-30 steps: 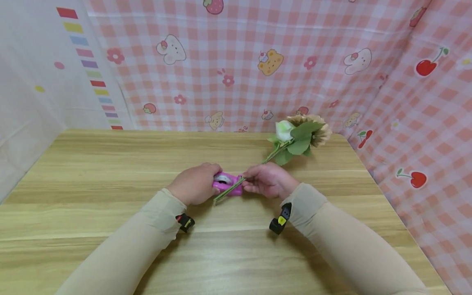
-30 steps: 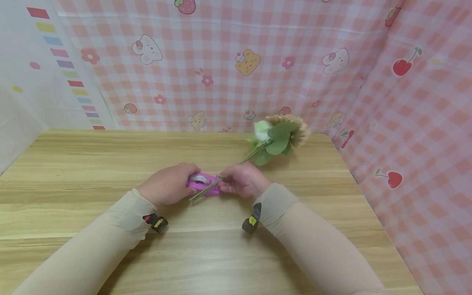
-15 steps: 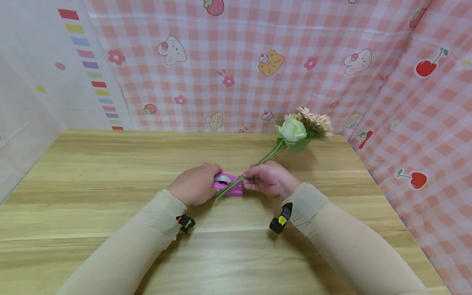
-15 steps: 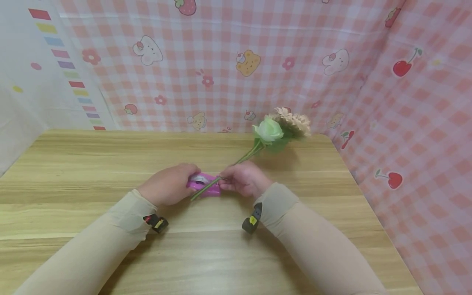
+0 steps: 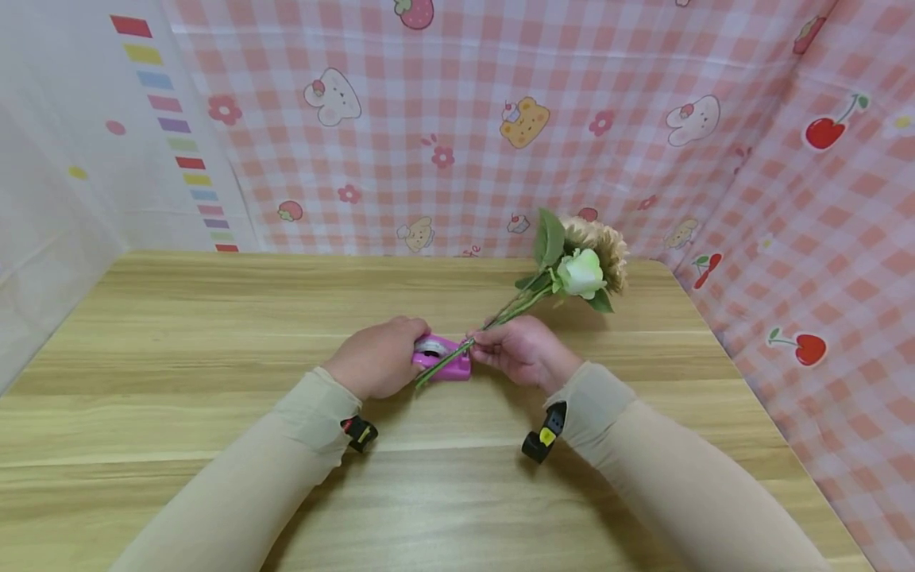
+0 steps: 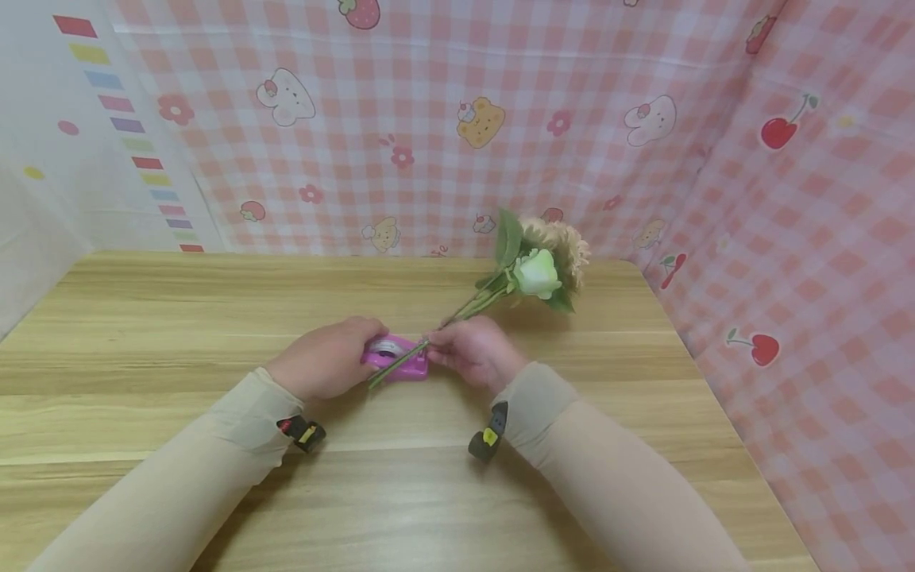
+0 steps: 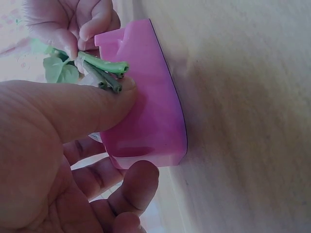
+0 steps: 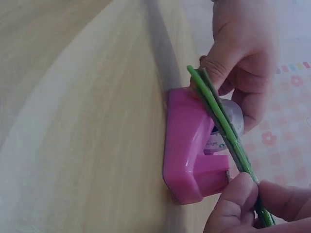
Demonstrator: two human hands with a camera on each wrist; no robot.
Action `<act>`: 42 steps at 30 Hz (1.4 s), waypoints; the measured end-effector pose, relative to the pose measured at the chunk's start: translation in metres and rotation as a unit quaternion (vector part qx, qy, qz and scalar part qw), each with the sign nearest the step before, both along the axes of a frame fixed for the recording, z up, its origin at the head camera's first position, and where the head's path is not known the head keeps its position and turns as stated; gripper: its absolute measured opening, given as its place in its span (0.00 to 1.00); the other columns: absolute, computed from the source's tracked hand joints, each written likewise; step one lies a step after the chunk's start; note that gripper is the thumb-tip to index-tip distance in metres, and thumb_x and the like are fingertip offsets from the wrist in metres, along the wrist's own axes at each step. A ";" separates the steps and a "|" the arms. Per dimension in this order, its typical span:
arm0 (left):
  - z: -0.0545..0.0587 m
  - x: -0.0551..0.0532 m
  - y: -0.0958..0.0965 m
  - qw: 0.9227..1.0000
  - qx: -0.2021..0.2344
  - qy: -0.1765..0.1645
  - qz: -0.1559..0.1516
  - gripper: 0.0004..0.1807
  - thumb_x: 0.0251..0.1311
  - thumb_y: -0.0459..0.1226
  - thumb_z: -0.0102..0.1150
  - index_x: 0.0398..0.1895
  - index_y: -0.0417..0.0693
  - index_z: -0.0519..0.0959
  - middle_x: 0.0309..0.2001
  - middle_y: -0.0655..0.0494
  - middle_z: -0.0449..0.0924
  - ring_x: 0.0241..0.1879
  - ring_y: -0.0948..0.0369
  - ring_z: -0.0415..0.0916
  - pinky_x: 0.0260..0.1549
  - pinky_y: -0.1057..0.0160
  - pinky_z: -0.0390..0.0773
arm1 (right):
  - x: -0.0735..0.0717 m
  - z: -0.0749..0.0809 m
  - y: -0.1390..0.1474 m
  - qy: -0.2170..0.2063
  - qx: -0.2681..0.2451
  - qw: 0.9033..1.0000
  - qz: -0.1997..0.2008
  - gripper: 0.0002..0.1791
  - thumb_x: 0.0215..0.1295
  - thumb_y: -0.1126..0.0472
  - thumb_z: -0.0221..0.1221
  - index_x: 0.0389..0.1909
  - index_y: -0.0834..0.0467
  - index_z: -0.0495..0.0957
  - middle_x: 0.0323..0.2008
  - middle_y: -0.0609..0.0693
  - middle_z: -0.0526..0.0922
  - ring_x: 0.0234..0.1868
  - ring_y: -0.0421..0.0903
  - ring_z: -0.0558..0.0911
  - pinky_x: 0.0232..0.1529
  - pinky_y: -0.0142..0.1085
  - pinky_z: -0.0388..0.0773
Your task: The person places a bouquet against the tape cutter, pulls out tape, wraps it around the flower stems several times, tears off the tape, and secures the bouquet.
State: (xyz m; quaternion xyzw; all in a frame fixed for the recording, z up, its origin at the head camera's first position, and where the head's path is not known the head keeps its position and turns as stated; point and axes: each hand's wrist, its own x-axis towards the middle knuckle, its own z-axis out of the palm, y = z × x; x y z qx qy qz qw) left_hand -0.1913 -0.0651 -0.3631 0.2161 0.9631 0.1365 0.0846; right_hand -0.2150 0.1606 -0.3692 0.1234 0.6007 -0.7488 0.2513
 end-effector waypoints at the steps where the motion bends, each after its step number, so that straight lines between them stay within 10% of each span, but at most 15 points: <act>1: 0.000 0.000 0.000 1.000 0.000 0.001 0.000 0.25 0.71 0.40 0.62 0.69 0.45 0.75 0.61 0.47 0.81 0.58 0.51 0.82 0.60 0.48 0.83 | 0.000 -0.001 0.000 -0.001 -0.003 1.000 -0.005 0.14 0.73 0.77 0.53 0.29 0.62 0.79 0.30 0.52 0.87 0.30 0.43 0.85 0.39 0.31 0.87; 21: -0.001 0.000 0.000 1.000 0.006 -0.003 0.003 0.25 0.71 0.43 0.64 0.67 0.46 0.76 0.59 0.48 0.81 0.53 0.53 0.82 0.58 0.48 0.83 | 0.000 -0.008 -0.012 -0.002 0.005 0.999 -0.045 0.21 0.69 0.77 0.58 0.21 0.55 0.64 0.22 0.48 0.80 0.22 0.41 0.79 0.27 0.28 0.81; 42: -0.002 -0.001 0.000 1.000 0.010 -0.002 0.004 0.25 0.71 0.42 0.64 0.68 0.46 0.75 0.61 0.48 0.81 0.56 0.52 0.82 0.60 0.48 0.82 | -0.004 -0.004 -0.008 -0.026 0.074 0.997 0.013 0.07 0.70 0.70 0.55 0.30 0.60 0.76 0.21 0.50 0.80 0.21 0.41 0.79 0.28 0.32 0.85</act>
